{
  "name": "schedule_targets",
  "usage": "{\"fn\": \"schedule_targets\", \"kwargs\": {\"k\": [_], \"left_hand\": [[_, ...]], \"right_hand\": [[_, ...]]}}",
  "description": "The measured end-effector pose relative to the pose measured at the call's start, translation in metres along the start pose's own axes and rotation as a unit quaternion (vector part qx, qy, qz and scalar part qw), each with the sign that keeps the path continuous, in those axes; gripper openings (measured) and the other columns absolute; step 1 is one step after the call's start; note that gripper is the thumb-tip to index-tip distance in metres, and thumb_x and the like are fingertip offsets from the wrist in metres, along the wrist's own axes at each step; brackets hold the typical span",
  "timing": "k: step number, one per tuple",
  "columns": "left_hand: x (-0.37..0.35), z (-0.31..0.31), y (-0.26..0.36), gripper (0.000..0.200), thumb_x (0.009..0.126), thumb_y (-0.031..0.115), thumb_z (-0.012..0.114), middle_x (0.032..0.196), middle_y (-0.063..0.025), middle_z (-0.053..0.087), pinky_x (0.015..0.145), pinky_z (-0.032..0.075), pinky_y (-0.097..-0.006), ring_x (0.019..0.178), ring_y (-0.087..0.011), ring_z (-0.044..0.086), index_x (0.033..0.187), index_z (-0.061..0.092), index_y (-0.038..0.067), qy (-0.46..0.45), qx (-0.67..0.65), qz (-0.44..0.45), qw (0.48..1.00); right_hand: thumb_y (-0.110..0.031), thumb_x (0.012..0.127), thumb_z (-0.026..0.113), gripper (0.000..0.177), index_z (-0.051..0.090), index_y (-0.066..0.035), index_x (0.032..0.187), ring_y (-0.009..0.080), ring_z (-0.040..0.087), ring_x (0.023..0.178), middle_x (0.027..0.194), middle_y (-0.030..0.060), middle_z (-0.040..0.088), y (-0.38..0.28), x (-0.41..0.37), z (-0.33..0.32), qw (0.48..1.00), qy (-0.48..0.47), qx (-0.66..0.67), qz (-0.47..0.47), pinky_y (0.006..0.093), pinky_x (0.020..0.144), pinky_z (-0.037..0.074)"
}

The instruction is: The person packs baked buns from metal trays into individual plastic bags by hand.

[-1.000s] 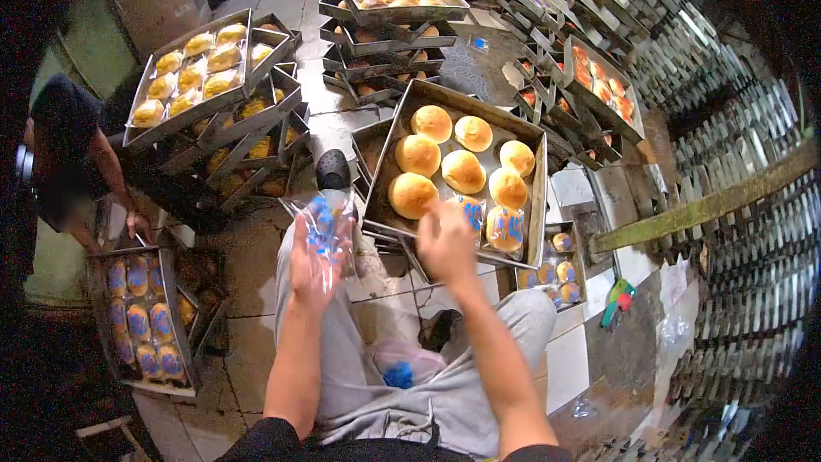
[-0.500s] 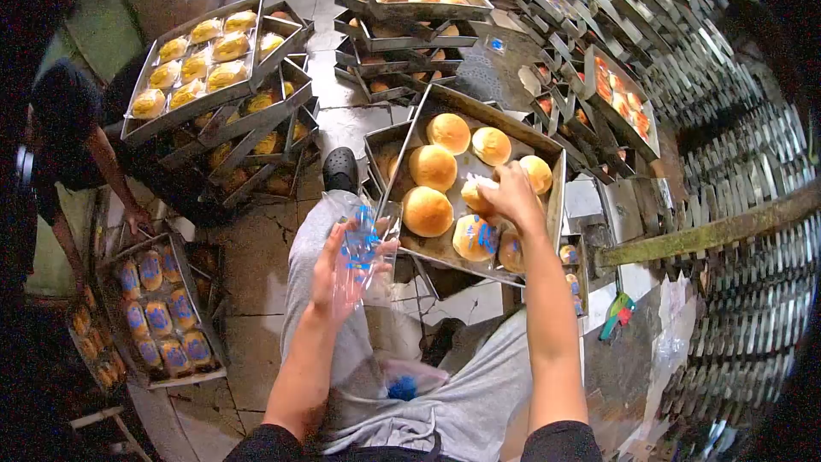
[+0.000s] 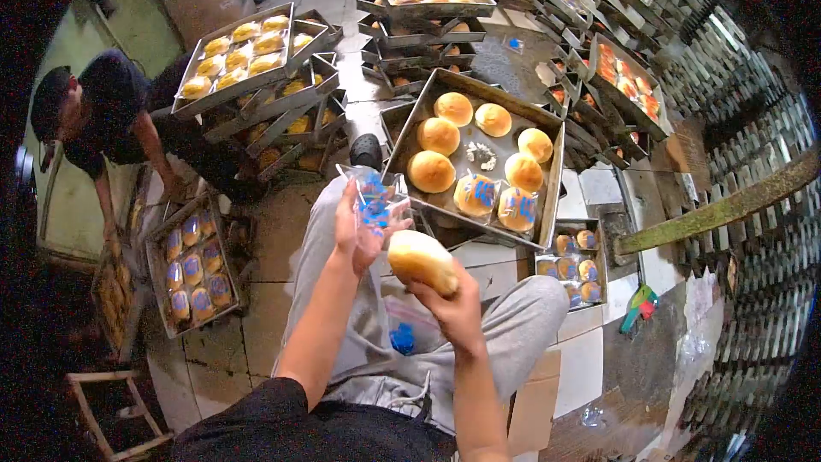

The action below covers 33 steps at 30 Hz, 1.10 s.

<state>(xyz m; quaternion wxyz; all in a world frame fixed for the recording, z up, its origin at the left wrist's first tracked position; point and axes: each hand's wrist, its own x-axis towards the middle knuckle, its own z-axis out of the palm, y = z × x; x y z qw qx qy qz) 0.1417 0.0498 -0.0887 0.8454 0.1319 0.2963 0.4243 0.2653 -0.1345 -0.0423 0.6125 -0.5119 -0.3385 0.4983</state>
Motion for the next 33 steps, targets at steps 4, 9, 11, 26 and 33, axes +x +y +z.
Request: {"fn": "schedule_targets", "kwargs": {"k": [4,9,11,26,33], "left_hand": [[-0.015,0.007,-0.005,0.063,0.107,0.062,0.045,0.124,-0.02,0.064,0.089,0.061,-0.0628,0.108,-0.0432,0.069,0.134,0.053,0.006,-0.028,-0.065,-0.024,0.997],[-0.039,0.01,-0.039,0.07,0.108,0.065,0.039,0.116,-0.0143,0.071,0.093,0.06,-0.0477,0.104,-0.0323,0.071,0.137,0.057,0.004,-0.023,-0.069,0.014,0.997],[-0.051,0.015,-0.047,0.073,0.107,0.067,0.038,0.122,-0.0135,0.071,0.096,0.059,-0.0449,0.107,-0.0281,0.071,0.141,0.056,0.005,-0.05,-0.106,-0.014,0.993],[-0.043,0.008,-0.004,0.065,0.108,0.061,0.045,0.128,-0.0132,0.07,0.092,0.059,-0.0405,0.109,-0.0267,0.071,0.144,0.054,0.007,-0.001,-0.143,0.031,0.989],[-0.05,-0.021,0.03,0.064,0.109,0.06,0.041,0.13,-0.014,0.07,0.089,0.062,-0.052,0.112,-0.0265,0.072,0.144,0.054,0.008,-0.139,-0.039,0.056,0.988]], "right_hand": [[0.006,0.086,0.075,0.041,0.068,0.001,0.126,0.0427,0.068,0.121,0.128,0.0239,0.069,-0.012,-0.008,0.046,0.877,0.077,-0.397,-0.26,0.0442,0.103,0.056],[0.002,0.09,0.073,0.027,0.073,0.003,0.117,0.0397,0.064,0.13,0.131,0.0236,0.069,0.009,0.012,0.046,0.832,0.068,-0.467,-0.29,0.0452,0.108,0.052],[-0.001,0.093,0.072,0.022,0.073,0.002,0.115,0.0377,0.067,0.125,0.125,0.0213,0.071,0.006,0.024,0.057,0.825,0.083,-0.487,-0.274,0.045,0.104,0.054],[-0.002,0.099,0.068,0.003,0.067,0.001,0.098,0.0105,0.057,0.062,0.077,0.0031,0.066,-0.034,0.02,0.082,0.99,-0.004,-0.13,0.055,0.027,0.056,0.046],[0.002,0.095,0.064,0.014,0.07,0.001,0.108,0.0163,0.067,0.075,0.086,0.0061,0.069,-0.043,-0.022,0.035,0.92,-0.376,-0.068,0.09,0.0306,0.069,0.054]]}}
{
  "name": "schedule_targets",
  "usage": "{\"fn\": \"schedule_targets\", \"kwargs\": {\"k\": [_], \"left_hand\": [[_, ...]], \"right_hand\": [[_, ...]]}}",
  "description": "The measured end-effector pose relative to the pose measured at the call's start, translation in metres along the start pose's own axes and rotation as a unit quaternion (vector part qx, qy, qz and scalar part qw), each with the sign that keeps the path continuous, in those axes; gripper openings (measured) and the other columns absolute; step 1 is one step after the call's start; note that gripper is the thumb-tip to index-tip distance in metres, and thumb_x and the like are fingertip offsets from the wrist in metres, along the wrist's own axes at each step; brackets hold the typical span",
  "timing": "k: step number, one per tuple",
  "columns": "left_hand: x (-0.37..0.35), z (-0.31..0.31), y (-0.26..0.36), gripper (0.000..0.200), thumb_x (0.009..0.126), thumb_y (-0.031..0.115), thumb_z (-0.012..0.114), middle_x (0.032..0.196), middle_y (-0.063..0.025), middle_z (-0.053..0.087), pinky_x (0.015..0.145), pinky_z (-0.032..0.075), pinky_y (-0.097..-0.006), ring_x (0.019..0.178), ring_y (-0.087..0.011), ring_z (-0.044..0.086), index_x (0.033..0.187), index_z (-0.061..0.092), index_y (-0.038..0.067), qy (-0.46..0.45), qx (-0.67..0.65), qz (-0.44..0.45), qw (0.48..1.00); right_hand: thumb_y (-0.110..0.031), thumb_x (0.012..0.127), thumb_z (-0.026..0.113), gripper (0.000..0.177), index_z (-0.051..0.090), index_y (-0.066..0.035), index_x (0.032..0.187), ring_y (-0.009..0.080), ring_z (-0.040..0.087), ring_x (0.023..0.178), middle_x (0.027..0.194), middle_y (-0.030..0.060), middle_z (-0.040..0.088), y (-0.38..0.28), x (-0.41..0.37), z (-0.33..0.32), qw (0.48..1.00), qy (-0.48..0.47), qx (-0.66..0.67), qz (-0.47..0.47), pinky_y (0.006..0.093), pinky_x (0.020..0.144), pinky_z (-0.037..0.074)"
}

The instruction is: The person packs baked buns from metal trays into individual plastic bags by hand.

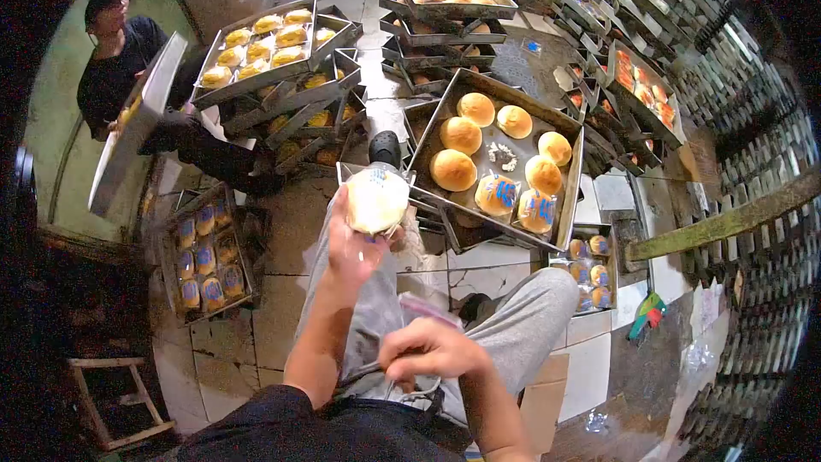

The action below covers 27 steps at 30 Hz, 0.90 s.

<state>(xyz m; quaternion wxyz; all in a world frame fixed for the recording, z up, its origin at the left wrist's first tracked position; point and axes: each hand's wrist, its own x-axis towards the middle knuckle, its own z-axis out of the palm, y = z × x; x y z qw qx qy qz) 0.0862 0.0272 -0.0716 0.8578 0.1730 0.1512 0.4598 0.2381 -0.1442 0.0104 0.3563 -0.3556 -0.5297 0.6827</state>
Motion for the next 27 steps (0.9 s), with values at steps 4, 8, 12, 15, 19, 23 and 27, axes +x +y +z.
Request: {"fn": "schedule_targets", "kwargs": {"k": [4,8,12,15,19,23,27], "left_hand": [[-0.057,0.049,0.01,0.071,0.109,0.065,0.035,0.132,-0.0145,0.069,0.092,0.062,-0.0538,0.12,-0.0299,0.069,0.146,0.053,0.007,0.101,0.112,-0.053,0.987],[-0.104,-0.005,0.028,0.067,0.11,0.062,0.037,0.138,-0.0145,0.065,0.091,0.059,-0.0418,0.115,-0.0266,0.07,0.14,0.06,0.006,0.067,0.424,-0.191,0.882],[-0.106,0.014,0.058,0.039,0.103,0.037,0.065,0.125,-0.014,0.068,0.075,0.055,-0.0365,0.086,-0.0213,0.069,0.124,0.069,0.005,0.116,0.755,0.059,0.643],[-0.091,0.022,0.049,0.02,0.09,0.004,0.079,0.099,-0.0088,0.068,0.065,0.05,-0.031,0.07,-0.016,0.06,0.11,0.074,0.003,0.05,0.689,0.333,0.642],[-0.084,-0.001,0.052,0.008,0.094,-0.002,0.074,0.093,-0.007,0.066,0.061,0.047,-0.0258,0.07,-0.0105,0.059,0.102,0.072,0.0,0.009,0.569,0.344,0.747],[-0.1,0.004,0.052,0.009,0.098,0.007,0.076,0.085,-0.0035,0.062,0.054,0.042,-0.0224,0.064,-0.0068,0.057,0.096,0.07,0.0,0.051,0.559,0.3,0.771],[-0.084,0.016,0.062,0.017,0.094,0.014,0.081,0.079,-0.0018,0.062,0.059,0.042,-0.0253,0.066,-0.0088,0.053,0.089,0.069,0.004,0.042,0.588,0.352,0.727]], "right_hand": [[0.005,0.094,0.069,0.017,0.074,0.002,0.11,0.0161,0.071,0.08,0.094,0.0078,0.069,0.014,0.029,0.005,0.901,0.369,-0.179,-0.14,0.0285,0.069,0.057],[0.009,0.094,0.07,0.017,0.073,0.004,0.109,0.0157,0.071,0.08,0.099,0.0091,0.069,0.053,0.045,-0.008,0.908,0.371,-0.077,-0.181,0.0268,0.068,0.057],[0.004,0.1,0.067,0.007,0.072,0.004,0.104,0.0133,0.068,0.071,0.086,0.0069,0.071,0.061,0.076,-0.012,0.891,0.404,0.016,-0.207,0.0268,0.066,0.056],[0.002,0.096,0.072,0.006,0.074,0.0,0.102,0.0141,0.067,0.073,0.085,0.0083,0.07,0.049,0.082,-0.012,0.884,0.404,-0.099,-0.212,0.0268,0.066,0.054],[0.005,0.09,0.076,0.011,0.074,-0.003,0.098,0.0168,0.065,0.072,0.102,0.012,0.069,0.006,0.064,0.018,0.75,0.431,-0.371,-0.338,0.0297,0.065,0.053],[-0.006,0.098,0.073,0.009,0.069,0.0,0.093,0.0103,0.06,0.061,0.099,0.0084,0.068,0.05,0.055,-0.011,0.88,0.434,0.056,-0.184,0.0246,0.052,0.046],[-0.001,0.096,0.075,0.004,0.077,0.0,0.099,0.0027,0.048,0.057,0.078,-0.0003,0.067,0.021,0.05,-0.018,0.88,0.438,-0.06,-0.175,0.0218,0.05,0.034]]}}
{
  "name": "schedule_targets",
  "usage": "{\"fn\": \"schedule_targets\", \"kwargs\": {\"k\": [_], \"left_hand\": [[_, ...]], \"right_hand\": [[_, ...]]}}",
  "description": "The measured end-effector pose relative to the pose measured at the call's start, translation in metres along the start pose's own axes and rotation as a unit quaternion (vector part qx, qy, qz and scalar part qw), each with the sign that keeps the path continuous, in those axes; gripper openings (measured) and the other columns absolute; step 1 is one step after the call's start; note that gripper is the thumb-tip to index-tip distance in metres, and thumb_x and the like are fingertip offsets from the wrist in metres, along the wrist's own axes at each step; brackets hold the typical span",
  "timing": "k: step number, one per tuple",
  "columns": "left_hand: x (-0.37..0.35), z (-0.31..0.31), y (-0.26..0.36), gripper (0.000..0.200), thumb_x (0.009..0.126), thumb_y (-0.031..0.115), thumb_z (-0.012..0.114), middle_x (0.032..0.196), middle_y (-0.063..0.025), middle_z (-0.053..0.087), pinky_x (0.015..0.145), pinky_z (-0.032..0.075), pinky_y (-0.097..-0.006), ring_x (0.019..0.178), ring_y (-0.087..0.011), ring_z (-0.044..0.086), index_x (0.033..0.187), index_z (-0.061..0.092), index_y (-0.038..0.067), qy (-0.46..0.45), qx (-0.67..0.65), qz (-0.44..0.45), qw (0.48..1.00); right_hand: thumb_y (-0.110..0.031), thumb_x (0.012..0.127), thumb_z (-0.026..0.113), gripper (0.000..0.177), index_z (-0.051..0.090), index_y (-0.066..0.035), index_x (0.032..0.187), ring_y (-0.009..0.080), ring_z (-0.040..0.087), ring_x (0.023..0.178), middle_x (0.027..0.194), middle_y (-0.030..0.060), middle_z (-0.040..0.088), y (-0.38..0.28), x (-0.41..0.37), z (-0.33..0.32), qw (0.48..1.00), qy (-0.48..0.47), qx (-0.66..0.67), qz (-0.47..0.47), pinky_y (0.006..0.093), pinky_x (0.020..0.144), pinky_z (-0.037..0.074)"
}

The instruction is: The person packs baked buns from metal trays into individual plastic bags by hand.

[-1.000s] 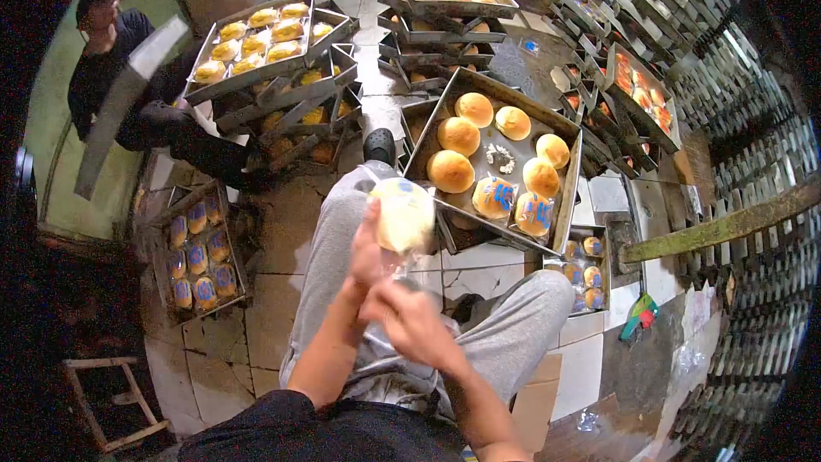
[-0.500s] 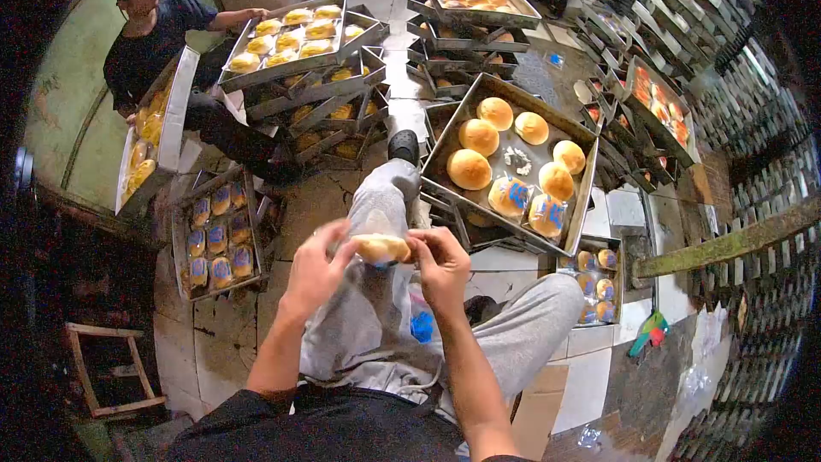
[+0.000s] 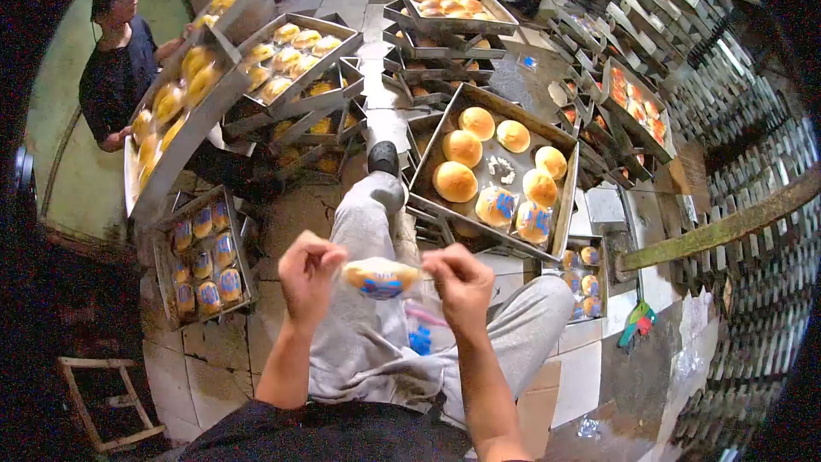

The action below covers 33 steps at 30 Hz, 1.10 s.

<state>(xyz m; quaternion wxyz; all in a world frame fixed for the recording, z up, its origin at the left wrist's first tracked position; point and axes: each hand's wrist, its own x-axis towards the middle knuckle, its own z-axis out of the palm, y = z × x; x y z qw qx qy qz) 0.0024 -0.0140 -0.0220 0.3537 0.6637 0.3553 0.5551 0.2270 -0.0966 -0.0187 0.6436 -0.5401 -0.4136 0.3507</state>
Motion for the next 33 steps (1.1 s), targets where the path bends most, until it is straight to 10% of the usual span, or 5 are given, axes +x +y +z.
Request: {"fn": "schedule_targets", "kwargs": {"k": [4,14,25,30,33], "left_hand": [[0.04,0.019,0.001,0.018,0.094,0.014,0.079,0.075,-0.0124,0.066,0.06,0.048,-0.0361,0.064,-0.0243,0.061,0.091,0.066,0.002,-0.037,0.112,0.028,0.993],[-0.005,-0.015,-0.015,0.019,0.094,0.014,0.082,0.076,-0.0017,0.069,0.059,0.045,-0.0236,0.067,-0.0043,0.056,0.089,0.071,0.0,0.029,0.018,-0.278,0.96],[0.015,-0.022,-0.004,0.023,0.099,0.016,0.076,0.074,-0.006,0.067,0.058,0.049,-0.0304,0.064,-0.0104,0.061,0.09,0.063,0.0,-0.037,0.122,-0.107,0.986],[-0.066,-0.03,-0.036,0.029,0.101,0.029,0.074,0.079,-0.0038,0.067,0.043,0.044,-0.0289,0.05,-0.0098,0.056,0.112,0.064,0.004,-0.045,-0.036,-0.456,0.888],[-0.076,-0.038,-0.048,0.05,0.103,0.029,0.071,0.112,-0.0089,0.068,0.084,0.053,-0.0333,0.098,-0.0154,0.064,0.146,0.053,0.012,-0.124,0.021,-0.309,0.943]], "right_hand": [[-0.01,0.1,0.071,0.011,0.077,-0.001,0.1,0.0003,0.041,0.054,0.074,-0.0044,0.064,0.0,0.04,0.017,0.989,-0.013,0.037,0.141,0.0216,0.046,0.027],[-0.013,0.096,0.079,0.015,0.076,0.002,0.095,0.0089,0.056,0.054,0.082,0.0061,0.073,0.049,0.006,0.017,0.973,-0.001,0.097,0.211,0.0249,0.047,0.044],[-0.018,0.104,0.068,0.022,0.065,-0.002,0.089,0.0112,0.047,0.042,0.067,0.0014,0.055,0.05,0.032,0.022,0.963,-0.041,0.082,0.254,0.0269,0.04,0.036],[-0.025,0.11,0.057,0.018,0.062,-0.007,0.11,0.0173,0.058,0.053,0.082,0.0052,0.065,0.165,-0.044,0.027,0.849,-0.011,0.296,0.436,0.0313,0.04,0.041],[-0.025,0.111,0.054,0.029,0.052,-0.009,0.134,0.0254,0.07,0.087,0.119,0.0132,0.067,0.139,-0.048,0.021,0.878,-0.104,0.272,0.381,0.0393,0.059,0.058]]}}
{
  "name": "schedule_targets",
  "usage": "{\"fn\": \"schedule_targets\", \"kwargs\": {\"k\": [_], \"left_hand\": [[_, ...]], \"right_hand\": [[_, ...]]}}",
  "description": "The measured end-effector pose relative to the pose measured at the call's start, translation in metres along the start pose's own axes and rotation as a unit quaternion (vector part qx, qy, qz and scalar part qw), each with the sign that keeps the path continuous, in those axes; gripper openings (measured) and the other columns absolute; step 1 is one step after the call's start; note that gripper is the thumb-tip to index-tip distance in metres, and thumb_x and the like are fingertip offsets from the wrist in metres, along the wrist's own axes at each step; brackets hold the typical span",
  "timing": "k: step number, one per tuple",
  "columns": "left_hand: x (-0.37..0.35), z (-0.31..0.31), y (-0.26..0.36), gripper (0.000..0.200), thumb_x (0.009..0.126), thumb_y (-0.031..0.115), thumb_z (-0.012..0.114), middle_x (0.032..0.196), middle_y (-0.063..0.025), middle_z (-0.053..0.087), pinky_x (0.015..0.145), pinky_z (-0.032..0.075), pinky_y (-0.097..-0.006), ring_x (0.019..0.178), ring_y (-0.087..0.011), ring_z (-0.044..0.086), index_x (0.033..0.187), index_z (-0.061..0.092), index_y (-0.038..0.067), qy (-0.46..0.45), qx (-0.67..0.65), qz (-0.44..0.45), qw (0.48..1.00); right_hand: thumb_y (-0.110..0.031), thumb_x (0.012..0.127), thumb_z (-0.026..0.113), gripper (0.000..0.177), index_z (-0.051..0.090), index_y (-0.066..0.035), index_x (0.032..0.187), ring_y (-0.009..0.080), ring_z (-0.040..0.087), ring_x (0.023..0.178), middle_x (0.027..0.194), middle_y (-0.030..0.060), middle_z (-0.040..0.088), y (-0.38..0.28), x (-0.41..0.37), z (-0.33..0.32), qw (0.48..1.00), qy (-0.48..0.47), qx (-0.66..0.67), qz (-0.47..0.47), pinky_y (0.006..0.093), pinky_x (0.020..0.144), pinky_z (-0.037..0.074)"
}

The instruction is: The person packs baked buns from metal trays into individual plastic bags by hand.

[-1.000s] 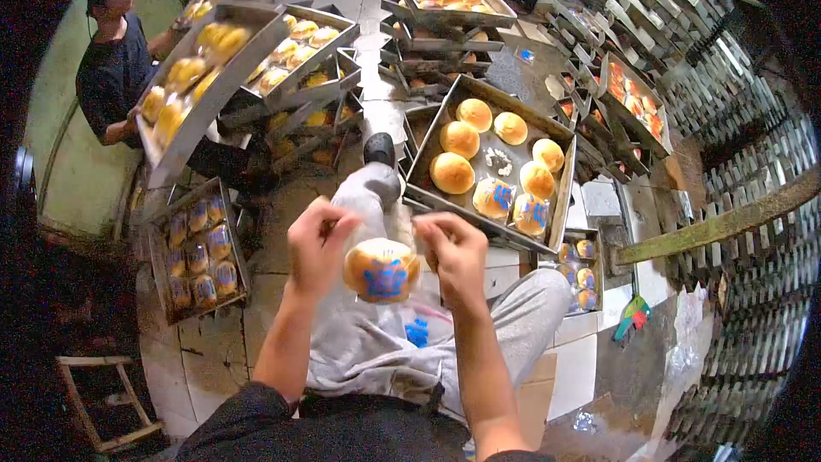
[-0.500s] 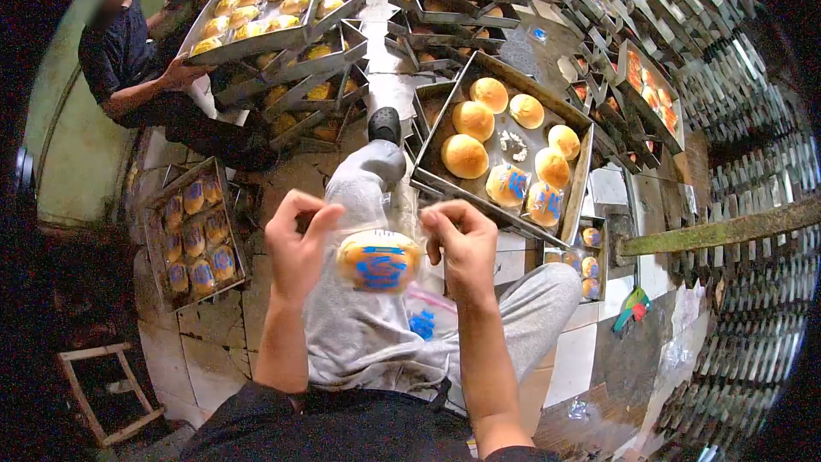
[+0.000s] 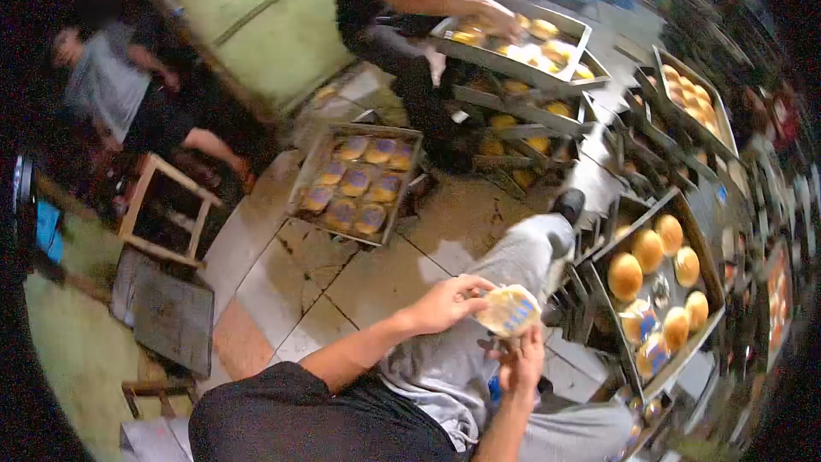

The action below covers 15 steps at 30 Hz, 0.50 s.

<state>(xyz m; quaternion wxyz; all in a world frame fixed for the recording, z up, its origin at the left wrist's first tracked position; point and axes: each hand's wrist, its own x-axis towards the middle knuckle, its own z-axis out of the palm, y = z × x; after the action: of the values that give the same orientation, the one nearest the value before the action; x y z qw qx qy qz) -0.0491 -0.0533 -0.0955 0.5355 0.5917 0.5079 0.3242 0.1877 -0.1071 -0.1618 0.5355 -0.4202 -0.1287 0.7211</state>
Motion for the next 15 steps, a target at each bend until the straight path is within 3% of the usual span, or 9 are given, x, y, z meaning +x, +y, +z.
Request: {"fn": "schedule_targets", "kwargs": {"k": [1,3,5,6,7,9,11,12,15], "left_hand": [[0.002,-0.006,0.017,0.056,0.104,0.029,0.07,0.127,-0.0125,0.067,0.097,0.054,-0.0356,0.115,-0.0194,0.064,0.152,0.047,0.01,-0.01,0.044,0.009,0.999],[0.009,0.004,0.026,0.062,0.104,0.027,0.07,0.14,-0.0132,0.06,0.105,0.051,-0.0366,0.124,-0.0204,0.059,0.156,0.041,0.009,-0.011,-0.18,0.041,0.983],[0.023,0.021,0.038,0.068,0.104,0.027,0.07,0.147,-0.0121,0.055,0.111,0.047,-0.0366,0.132,-0.0202,0.055,0.159,0.035,0.007,-0.026,-0.318,0.077,0.945],[0.031,0.033,0.05,0.072,0.104,0.028,0.071,0.147,-0.0107,0.053,0.114,0.044,-0.0361,0.135,-0.0196,0.052,0.16,0.032,0.007,-0.036,-0.348,0.093,0.932],[0.039,0.044,0.061,0.075,0.103,0.029,0.072,0.148,-0.0093,0.052,0.117,0.041,-0.0355,0.138,-0.0189,0.05,0.161,0.029,0.006,-0.048,-0.377,0.11,0.918],[0.054,0.069,0.073,0.073,0.102,0.026,0.073,0.148,-0.0105,0.052,0.118,0.04,-0.0367,0.138,-0.0189,0.05,0.159,0.032,0.007,-0.079,-0.411,0.108,0.902],[0.069,0.097,0.065,0.068,0.105,0.031,0.068,0.148,-0.0104,0.052,0.118,0.039,-0.0371,0.139,-0.0191,0.049,0.159,0.033,0.006,-0.092,-0.395,0.103,0.908],[0.082,0.113,0.044,0.066,0.106,0.033,0.066,0.148,-0.0102,0.052,0.118,0.039,-0.037,0.139,-0.0192,0.049,0.158,0.035,0.006,-0.093,-0.384,0.098,0.913],[0.096,0.132,0.027,0.062,0.109,0.041,0.06,0.147,-0.0109,0.054,0.118,0.04,-0.037,0.14,-0.0205,0.049,0.155,0.044,0.004,-0.109,-0.285,0.011,0.952]], "right_hand": [[-0.024,0.111,0.053,0.029,0.053,-0.009,0.136,0.0297,0.071,0.106,0.133,0.0157,0.066,-0.012,-0.006,0.001,0.998,-0.053,0.004,-0.026,0.0449,0.076,0.065],[-0.023,0.11,0.055,0.034,0.057,-0.003,0.137,0.0301,0.065,0.123,0.146,0.0167,0.06,-0.054,-0.023,0.031,0.99,-0.097,0.073,-0.07,0.0477,0.099,0.059],[-0.024,0.109,0.057,0.037,0.059,0.002,0.135,0.0316,0.057,0.136,0.151,0.0191,0.057,-0.07,-0.011,0.024,0.955,-0.139,-0.045,-0.258,0.0483,0.112,0.051],[-0.025,0.107,0.061,0.047,0.052,0.002,0.145,0.0322,0.052,0.142,0.151,0.0204,0.055,-0.085,-0.02,0.041,0.951,-0.154,-0.052,-0.264,0.0494,0.115,0.048],[-0.025,0.104,0.066,0.06,0.043,0.001,0.153,0.0331,0.054,0.14,0.15,0.0212,0.055,-0.094,-0.026,0.053,0.949,-0.13,-0.045,-0.284,0.0497,0.115,0.05],[-0.024,0.102,0.068,0.068,0.037,0.001,0.157,0.0333,0.059,0.133,0.147,0.0197,0.056,-0.105,-0.032,0.069,0.94,-0.109,-0.085,-0.312,0.0485,0.108,0.056],[-0.02,0.101,0.069,0.066,0.037,0.002,0.155,0.0331,0.064,0.126,0.142,0.0186,0.059,-0.107,-0.024,0.044,0.946,-0.02,-0.135,-0.293,0.0496,0.1,0.06],[-0.021,0.095,0.075,0.068,0.045,0.003,0.151,0.0323,0.065,0.122,0.14,0.0184,0.058,-0.114,-0.026,0.037,0.961,0.026,-0.106,-0.254,0.0482,0.098,0.061],[-0.028,0.101,0.068,0.052,0.055,-0.001,0.144,0.0271,0.069,0.113,0.127,0.0115,0.067,-0.12,-0.025,-0.011,0.965,0.149,-0.083,-0.201,0.0463,0.085,0.064]]}}
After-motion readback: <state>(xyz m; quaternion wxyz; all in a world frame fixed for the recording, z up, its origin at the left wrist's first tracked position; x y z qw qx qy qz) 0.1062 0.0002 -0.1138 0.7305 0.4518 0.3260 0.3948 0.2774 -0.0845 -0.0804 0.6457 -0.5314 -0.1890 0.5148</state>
